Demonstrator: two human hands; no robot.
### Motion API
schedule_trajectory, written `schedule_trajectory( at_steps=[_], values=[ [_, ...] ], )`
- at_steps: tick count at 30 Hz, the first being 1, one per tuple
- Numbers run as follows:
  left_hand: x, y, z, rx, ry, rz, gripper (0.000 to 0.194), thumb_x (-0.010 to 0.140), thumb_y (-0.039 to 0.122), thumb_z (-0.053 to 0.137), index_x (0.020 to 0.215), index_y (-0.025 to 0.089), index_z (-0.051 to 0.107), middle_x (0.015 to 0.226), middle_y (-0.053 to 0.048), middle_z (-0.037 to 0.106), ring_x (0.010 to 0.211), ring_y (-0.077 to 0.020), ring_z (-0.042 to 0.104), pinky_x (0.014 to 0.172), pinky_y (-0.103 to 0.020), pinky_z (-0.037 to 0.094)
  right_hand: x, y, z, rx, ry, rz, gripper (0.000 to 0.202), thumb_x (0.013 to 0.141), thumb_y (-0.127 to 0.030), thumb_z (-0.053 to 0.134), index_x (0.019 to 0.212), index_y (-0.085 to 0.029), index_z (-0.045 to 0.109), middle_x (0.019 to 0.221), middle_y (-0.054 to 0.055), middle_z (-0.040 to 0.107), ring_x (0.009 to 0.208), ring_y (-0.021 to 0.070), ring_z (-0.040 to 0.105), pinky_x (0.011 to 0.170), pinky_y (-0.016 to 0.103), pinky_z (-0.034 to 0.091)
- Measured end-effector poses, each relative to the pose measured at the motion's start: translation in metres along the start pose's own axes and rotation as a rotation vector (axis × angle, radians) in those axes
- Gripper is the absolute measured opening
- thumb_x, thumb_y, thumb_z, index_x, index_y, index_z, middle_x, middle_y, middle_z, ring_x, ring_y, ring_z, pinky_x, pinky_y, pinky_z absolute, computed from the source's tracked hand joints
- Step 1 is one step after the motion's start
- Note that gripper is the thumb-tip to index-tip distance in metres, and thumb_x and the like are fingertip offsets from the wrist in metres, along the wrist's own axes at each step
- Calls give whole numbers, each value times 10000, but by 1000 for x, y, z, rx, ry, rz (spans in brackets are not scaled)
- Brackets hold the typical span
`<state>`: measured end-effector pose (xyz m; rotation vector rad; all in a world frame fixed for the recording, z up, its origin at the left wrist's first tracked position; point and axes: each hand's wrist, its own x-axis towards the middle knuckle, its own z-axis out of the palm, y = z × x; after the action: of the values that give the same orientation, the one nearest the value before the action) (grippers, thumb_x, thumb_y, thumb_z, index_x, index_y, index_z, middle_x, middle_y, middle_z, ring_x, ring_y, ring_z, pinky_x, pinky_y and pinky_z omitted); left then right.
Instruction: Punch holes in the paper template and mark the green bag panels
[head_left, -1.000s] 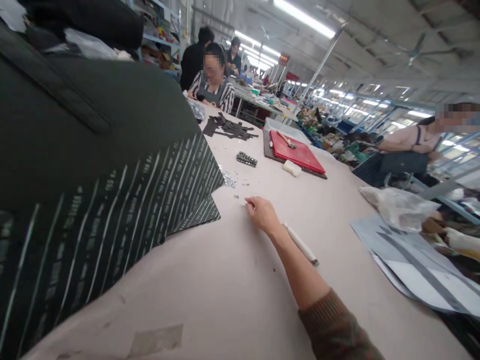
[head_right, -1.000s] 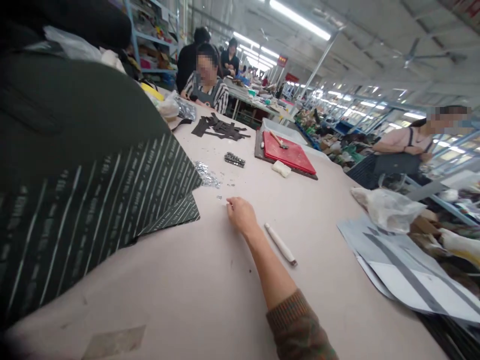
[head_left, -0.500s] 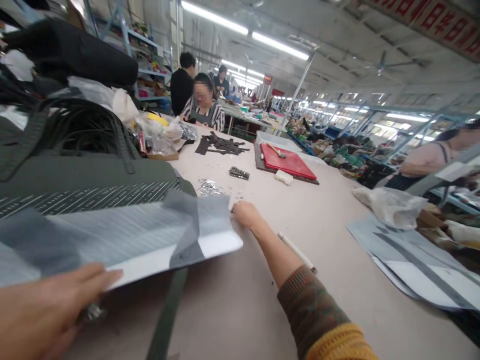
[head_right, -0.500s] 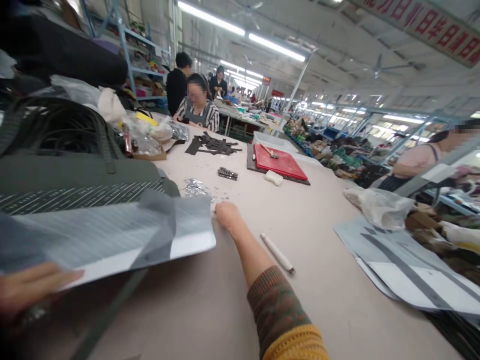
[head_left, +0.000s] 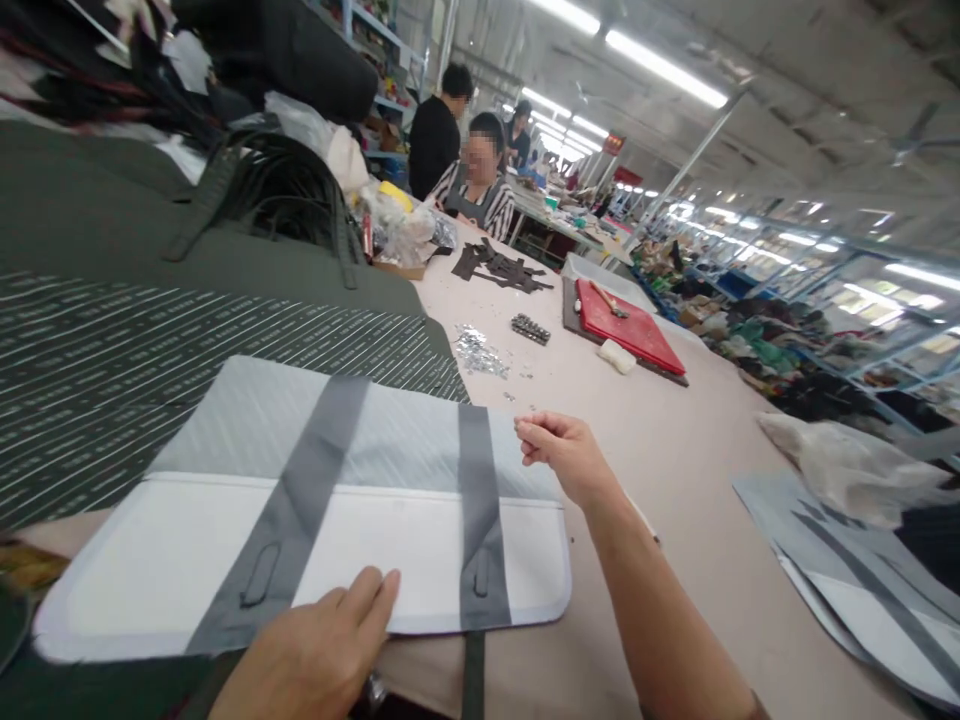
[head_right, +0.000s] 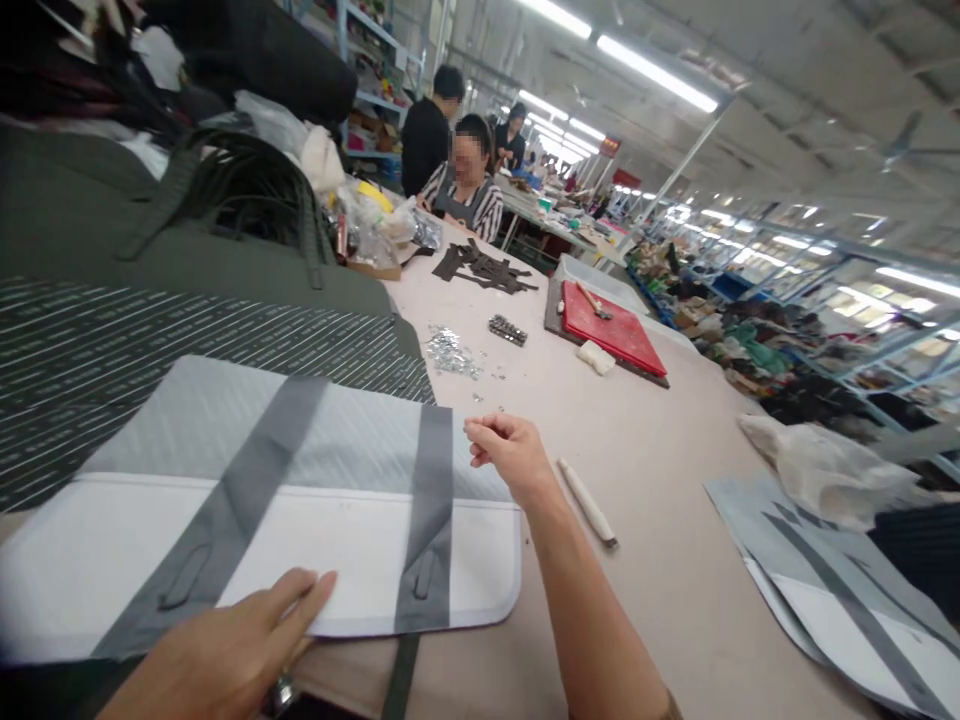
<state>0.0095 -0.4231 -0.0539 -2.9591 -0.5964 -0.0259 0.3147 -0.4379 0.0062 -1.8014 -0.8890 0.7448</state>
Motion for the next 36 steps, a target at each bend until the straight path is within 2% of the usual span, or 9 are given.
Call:
schedule_trajectory(
  at_steps=[2, 4, 9, 14, 20, 24, 31, 36],
  values=[
    [-1, 3, -11, -20, -10, -13, 648, 714, -119, 394, 1214, 216, 634, 1148, -61, 693, 771, -171, 689, 602, -263, 591, -16, -7, 19, 72, -72, 32, 340, 662, -449, 718, 793, -136, 698, 573, -15, 599, 515, 108, 551, 522, 266, 515],
    [-4, 6, -13, -47, -22, -16, 620, 718, -90, 417, 1235, 190, 615, 1237, -90, 651, 748, -177, 694, 569, -266, 590, -27, -9, 37, 101, -140, 61, 311, 668, -418, 725, 790, -133, 705, 543, -19, 599, 488, 104, 543, 515, 260, 497],
    [-11, 11, -11, -123, -111, 12, 561, 768, -13, 432, 1295, 132, 560, 1352, -149, 548, 721, -168, 699, 554, -242, 581, -41, -2, 80, -58, -265, 67, 224, 729, -344, 670, 802, -137, 716, 538, -27, 598, 474, 90, 532, 489, 221, 443],
    [-13, 14, -10, -141, 14, 19, 544, 743, -1, 423, 1253, 83, 590, 1316, -185, 564, 676, -186, 699, 478, -246, 555, -43, 5, 106, -202, -385, 32, 211, 762, -301, 602, 857, -162, 730, 611, -20, 630, 493, 80, 511, 485, 204, 416],
    [-19, 15, 6, -213, 90, -8, 518, 790, 29, 367, 1254, 92, 590, 1352, -155, 539, 668, -177, 692, 486, -264, 554, -38, 5, 116, -381, -357, 2, 168, 752, -247, 591, 838, -182, 720, 622, -10, 656, 517, 98, 550, 512, 216, 436],
    [-20, 13, 9, -237, 122, -1, 518, 823, 30, 315, 1267, 88, 577, 1361, -158, 527, 691, -175, 698, 516, -265, 561, -39, 4, 119, -461, -311, -21, 127, 734, -206, 584, 789, -185, 697, 631, -9, 659, 532, 106, 575, 521, 221, 445],
    [-23, 12, 11, -248, 129, 24, 521, 853, 15, 262, 1267, 79, 571, 1369, -164, 515, 831, -197, 711, 632, -286, 597, -38, 6, 118, -388, -305, 56, 125, 732, -233, 592, 781, -168, 687, 567, -23, 627, 462, 100, 563, 484, 222, 429],
    [-32, 16, 23, -302, 139, 0, 527, 868, 18, 259, 1321, 99, 516, 1456, -147, 426, 939, -194, 682, 687, -287, 592, -39, 3, 117, -457, -348, -5, 156, 766, -222, 567, 833, -181, 702, 604, -18, 650, 499, 103, 583, 523, 224, 440]
  ],
)
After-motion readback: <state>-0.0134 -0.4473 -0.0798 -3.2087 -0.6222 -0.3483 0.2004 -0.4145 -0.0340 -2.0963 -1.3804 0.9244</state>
